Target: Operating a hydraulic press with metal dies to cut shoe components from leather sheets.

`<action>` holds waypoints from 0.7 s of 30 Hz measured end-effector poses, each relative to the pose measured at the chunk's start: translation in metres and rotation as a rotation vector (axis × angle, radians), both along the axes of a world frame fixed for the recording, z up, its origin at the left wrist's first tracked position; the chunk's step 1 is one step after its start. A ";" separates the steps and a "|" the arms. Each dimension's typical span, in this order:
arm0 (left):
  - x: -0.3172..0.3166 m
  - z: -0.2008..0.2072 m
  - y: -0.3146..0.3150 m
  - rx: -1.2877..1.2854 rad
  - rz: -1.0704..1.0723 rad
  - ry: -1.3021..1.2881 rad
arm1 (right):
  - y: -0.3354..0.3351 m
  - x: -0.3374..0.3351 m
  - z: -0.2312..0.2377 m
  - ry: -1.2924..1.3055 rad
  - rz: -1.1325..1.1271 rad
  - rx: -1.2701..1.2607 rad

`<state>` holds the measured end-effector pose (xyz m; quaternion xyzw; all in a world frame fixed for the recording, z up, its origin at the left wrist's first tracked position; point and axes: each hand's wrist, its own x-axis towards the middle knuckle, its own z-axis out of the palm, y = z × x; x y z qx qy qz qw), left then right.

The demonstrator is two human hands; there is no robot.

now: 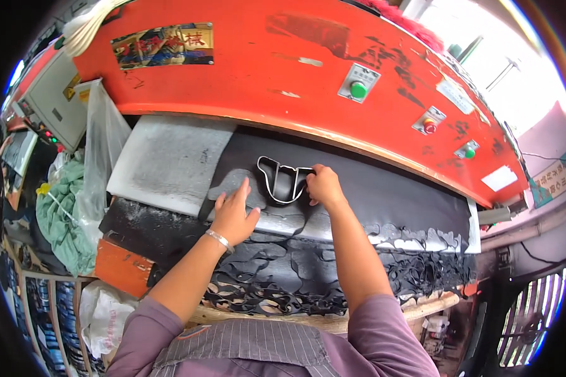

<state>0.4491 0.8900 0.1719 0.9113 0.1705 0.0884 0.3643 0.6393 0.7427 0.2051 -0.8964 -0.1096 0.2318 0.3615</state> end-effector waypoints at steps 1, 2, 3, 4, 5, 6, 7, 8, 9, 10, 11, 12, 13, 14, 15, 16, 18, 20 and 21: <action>0.012 -0.009 -0.005 -0.011 -0.021 0.000 | -0.011 0.002 -0.013 -0.271 0.059 -0.002; 0.022 -0.020 -0.011 0.011 0.010 -0.059 | -0.023 0.002 -0.025 -0.539 0.126 -0.007; 0.026 -0.027 -0.011 0.038 0.057 -0.110 | -0.026 -0.007 -0.025 -0.530 0.125 -0.012; 0.024 -0.028 -0.009 0.021 0.066 -0.094 | -0.026 -0.021 -0.019 -0.574 0.219 0.051; 0.021 -0.029 -0.006 0.019 0.071 -0.084 | -0.024 -0.034 -0.017 -0.615 0.316 0.116; 0.022 -0.026 -0.010 0.066 0.049 -0.100 | -0.026 -0.044 -0.019 -0.658 0.353 0.065; 0.023 -0.023 -0.013 0.112 0.030 -0.116 | -0.028 -0.050 -0.021 -0.698 0.392 0.015; 0.026 -0.020 -0.015 0.099 0.030 -0.082 | -0.030 -0.036 -0.037 -0.738 0.367 0.076; 0.027 -0.021 -0.013 0.097 0.032 -0.078 | -0.025 -0.032 -0.036 -0.686 0.289 0.116; 0.026 -0.023 -0.011 0.096 0.036 -0.093 | -0.026 -0.031 -0.034 -0.690 0.313 0.125; 0.026 -0.024 -0.011 0.095 0.040 -0.109 | -0.027 -0.030 -0.033 -0.694 0.336 0.133; 0.025 -0.025 -0.013 0.083 0.050 -0.104 | -0.032 -0.027 -0.034 -0.689 0.340 0.131; 0.025 -0.026 -0.014 0.079 0.052 -0.100 | -0.038 -0.022 -0.034 -0.683 0.411 0.114; 0.024 -0.027 -0.016 0.070 0.056 -0.099 | -0.042 -0.019 -0.035 -0.678 0.481 0.096; 0.023 -0.026 -0.017 0.061 0.062 -0.095 | -0.043 -0.021 -0.035 -0.671 0.485 0.095; 0.022 -0.026 -0.015 0.057 0.064 -0.090 | -0.046 -0.025 -0.034 -0.684 0.505 0.099; 0.021 -0.022 -0.009 0.094 0.044 -0.090 | -0.046 -0.030 -0.033 -0.732 0.503 0.097; 0.021 -0.019 -0.005 0.094 0.037 -0.083 | -0.043 -0.030 -0.030 -0.768 0.516 0.091; 0.021 -0.020 -0.006 0.093 0.024 -0.084 | -0.044 -0.029 -0.030 -0.811 0.525 0.080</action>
